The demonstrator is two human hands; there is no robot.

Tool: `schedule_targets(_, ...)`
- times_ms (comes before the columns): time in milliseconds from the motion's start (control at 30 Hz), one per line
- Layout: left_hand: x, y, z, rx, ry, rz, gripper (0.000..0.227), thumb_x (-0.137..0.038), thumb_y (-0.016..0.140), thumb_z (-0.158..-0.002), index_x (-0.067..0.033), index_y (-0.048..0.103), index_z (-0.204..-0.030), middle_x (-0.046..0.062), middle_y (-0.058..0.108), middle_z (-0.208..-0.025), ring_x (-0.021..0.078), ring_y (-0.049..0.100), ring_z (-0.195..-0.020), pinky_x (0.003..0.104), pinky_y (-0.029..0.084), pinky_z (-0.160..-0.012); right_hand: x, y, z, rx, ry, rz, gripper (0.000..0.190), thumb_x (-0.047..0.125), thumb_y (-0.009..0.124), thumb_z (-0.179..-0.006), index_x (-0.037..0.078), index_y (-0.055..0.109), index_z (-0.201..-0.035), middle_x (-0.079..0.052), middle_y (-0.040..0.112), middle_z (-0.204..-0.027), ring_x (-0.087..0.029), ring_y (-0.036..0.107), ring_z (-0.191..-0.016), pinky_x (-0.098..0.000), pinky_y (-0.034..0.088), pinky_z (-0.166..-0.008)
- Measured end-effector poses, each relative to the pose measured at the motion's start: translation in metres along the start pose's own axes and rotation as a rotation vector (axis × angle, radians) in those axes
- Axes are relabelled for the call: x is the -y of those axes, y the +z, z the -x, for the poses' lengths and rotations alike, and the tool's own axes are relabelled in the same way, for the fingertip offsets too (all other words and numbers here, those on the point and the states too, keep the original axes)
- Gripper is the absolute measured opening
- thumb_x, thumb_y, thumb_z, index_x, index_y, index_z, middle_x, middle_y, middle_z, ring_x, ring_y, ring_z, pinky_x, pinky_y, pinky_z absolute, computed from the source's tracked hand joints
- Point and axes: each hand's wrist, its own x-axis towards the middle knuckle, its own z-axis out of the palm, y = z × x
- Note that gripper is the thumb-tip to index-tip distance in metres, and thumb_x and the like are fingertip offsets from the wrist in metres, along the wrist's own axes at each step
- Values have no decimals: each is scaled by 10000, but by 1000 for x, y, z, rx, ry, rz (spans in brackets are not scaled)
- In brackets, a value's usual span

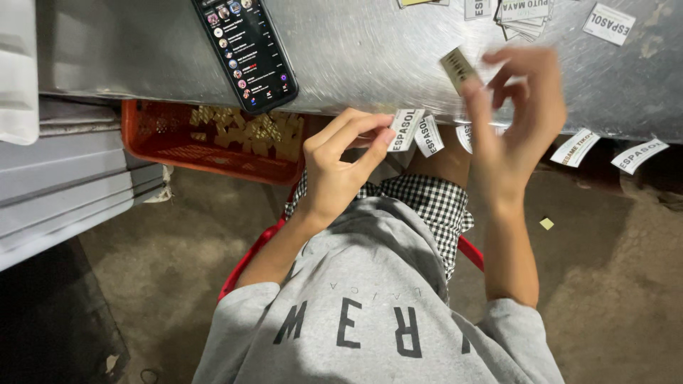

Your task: The person sits at a metal table and repeatedly peels the backing off small rectangular labels. They place the peeled labels on the table and discard the backing into a red basket. A smartphone is visible on the table throughout.

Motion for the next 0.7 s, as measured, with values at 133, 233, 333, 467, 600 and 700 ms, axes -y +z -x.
schedule_targets(133,-6,1,1,19,-7,62,168,35,743,-966,2,716,-1129,71,719,-1042,130,748,-933,241,648,-846,22,-4,22,160,-329,229,290,-90,836,-873,51,725,-1101,-72,672,-1069,-220,600,-960,-320,475,-778)
schedule_targets(233,-11,0,5,46,-3,90,168,44,744,-966,5,712,-1126,75,717,-1049,132,749,-946,241,655,-850,21,-2,33,167,-359,284,310,-69,878,-867,74,758,-1114,-59,678,-1073,-232,582,-938,-331,456,-782)
schedule_targets(333,-14,-1,6,49,5,77,159,47,749,-959,12,711,-1109,77,720,-1042,131,751,-940,241,654,-849,18,-1,36,152,-364,289,306,-44,909,-883,80,764,-1121,-52,676,-1071,-223,582,-913,-331,453,-781)
schedule_targets(467,-17,-2,5,53,9,81,153,47,752,-953,18,713,-1098,82,723,-1040,134,751,-934,241,651,-843,15,-3,38,148,-356,287,304,-32,924,-881,77,766,-1117,-52,668,-1051,-224,574,-896,-326,445,-763)
schedule_targets(600,-17,-2,6,52,-14,93,163,46,752,-957,16,718,-1114,74,723,-1029,130,757,-941,239,661,-845,14,-1,41,135,-377,290,297,-35,918,-894,78,760,-1118,-50,688,-1065,-226,592,-921,-324,467,-793)
schedule_targets(700,-17,-2,7,58,-30,143,169,47,741,-969,14,720,-1133,73,720,-1042,130,754,-957,246,666,-863,13,0,42,112,-428,303,285,-41,915,-889,67,763,-1104,-54,716,-1062,-234,606,-939,-330,483,-799)
